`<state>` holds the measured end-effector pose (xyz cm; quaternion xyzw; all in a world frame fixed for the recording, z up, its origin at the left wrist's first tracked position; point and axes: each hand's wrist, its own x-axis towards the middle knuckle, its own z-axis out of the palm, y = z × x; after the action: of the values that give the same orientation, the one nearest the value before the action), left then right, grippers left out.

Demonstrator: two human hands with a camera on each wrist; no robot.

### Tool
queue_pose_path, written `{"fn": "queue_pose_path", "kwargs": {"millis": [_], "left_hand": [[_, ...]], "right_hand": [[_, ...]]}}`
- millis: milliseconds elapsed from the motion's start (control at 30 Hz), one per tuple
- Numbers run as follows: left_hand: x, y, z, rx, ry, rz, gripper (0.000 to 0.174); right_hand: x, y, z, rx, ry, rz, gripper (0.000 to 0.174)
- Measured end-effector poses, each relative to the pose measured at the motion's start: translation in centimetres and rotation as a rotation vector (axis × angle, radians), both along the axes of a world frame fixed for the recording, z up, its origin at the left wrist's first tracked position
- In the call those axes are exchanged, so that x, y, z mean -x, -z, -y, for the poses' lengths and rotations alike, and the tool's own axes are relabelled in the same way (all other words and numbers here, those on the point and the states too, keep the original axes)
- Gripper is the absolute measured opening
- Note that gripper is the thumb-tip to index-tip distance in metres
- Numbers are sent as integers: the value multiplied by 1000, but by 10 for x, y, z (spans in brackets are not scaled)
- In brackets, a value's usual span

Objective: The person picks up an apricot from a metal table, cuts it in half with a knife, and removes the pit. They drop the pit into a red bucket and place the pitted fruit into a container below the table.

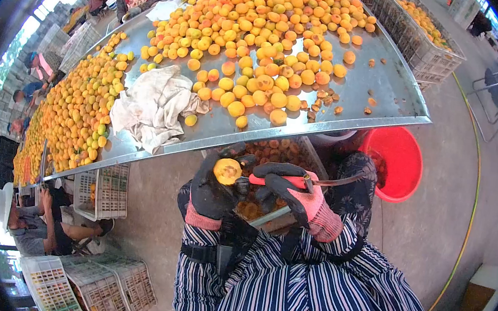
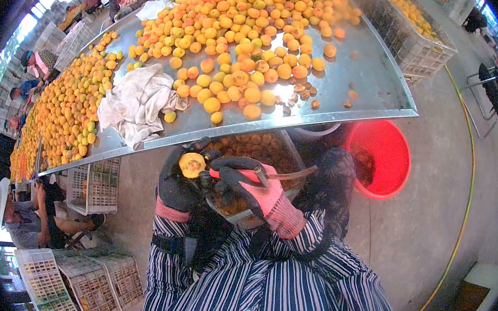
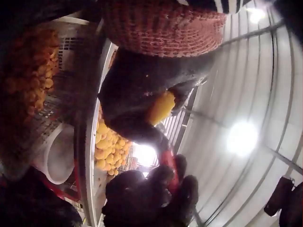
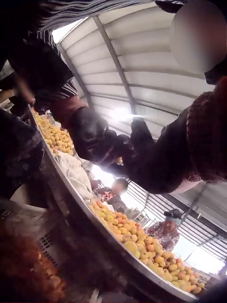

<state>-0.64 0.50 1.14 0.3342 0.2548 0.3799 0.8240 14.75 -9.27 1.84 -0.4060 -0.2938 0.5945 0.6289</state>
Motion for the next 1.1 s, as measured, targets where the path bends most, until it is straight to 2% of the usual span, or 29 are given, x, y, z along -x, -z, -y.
{"fn": "queue_pose_path", "kwargs": {"millis": [33,67,100,133,167,233,267,333,367,433,467,500,533,567,633,667,733,800,867,900,933,967,1033,1067,1100], "left_hand": [[2,-2,3,-225,-5,-57,49],[4,-3,5,-227,-6,-56,49],[6,-4,6,-175,42,77,43],[8,-4,6,-122,89,209,39],[12,5,-1,-124,89,211,39],[17,14,-16,374,402,514,45],[19,17,-14,374,403,514,45],[7,-19,2,422,117,174,51],[6,-19,7,420,115,175,51],[8,-18,17,93,90,275,45],[8,-17,17,93,90,274,45],[7,-15,17,-520,-31,-105,44],[7,-14,16,-1125,-157,-498,44],[7,-13,15,-1124,-158,-500,44],[4,-14,11,-69,25,134,37],[1,-10,10,-69,25,134,37],[-4,7,8,-392,-190,-355,35],[2,16,4,-434,-168,-394,32],[4,18,3,-473,-146,-436,39],[-2,7,4,-497,-177,-490,27],[-5,1,5,-520,-206,-543,37],[-5,2,4,-518,-202,-543,37],[-4,6,1,-725,-235,-604,30],[-2,6,0,-726,-238,-604,30],[-1,5,0,-904,-267,-686,28]], "right_hand": [[0,-4,1,-45,-3,89,29],[0,-6,1,-91,-6,178,29],[1,-4,2,-94,-7,180,29],[0,1,2,-82,30,111,29],[0,4,2,-70,68,44,30],[-4,-11,3,-87,62,35,31],[-5,-16,3,-107,55,26,32],[-3,-12,1,-120,56,-62,33],[-2,-10,-1,-132,54,-152,34],[0,-16,-1,-108,57,-80,33],[0,-18,0,-83,62,-7,32],[1,-17,0,-83,62,-8,32],[2,-15,0,-163,104,196,31],[3,-13,0,-242,144,400,29],[7,-19,-1,-231,174,451,29],[9,-21,-1,-220,205,504,28],[14,-14,-3,-160,211,534,29],[18,-14,-4,-103,214,564,29],[22,-20,-4,-144,222,629,32],[23,-19,-4,-143,221,630,32],[23,-17,-5,-114,226,657,33],[24,-14,-5,-82,231,685,34],[29,-1,-7,-71,271,646,33],[31,3,-9,-64,312,606,33],[29,1,-10,-67,310,606,33]]}}
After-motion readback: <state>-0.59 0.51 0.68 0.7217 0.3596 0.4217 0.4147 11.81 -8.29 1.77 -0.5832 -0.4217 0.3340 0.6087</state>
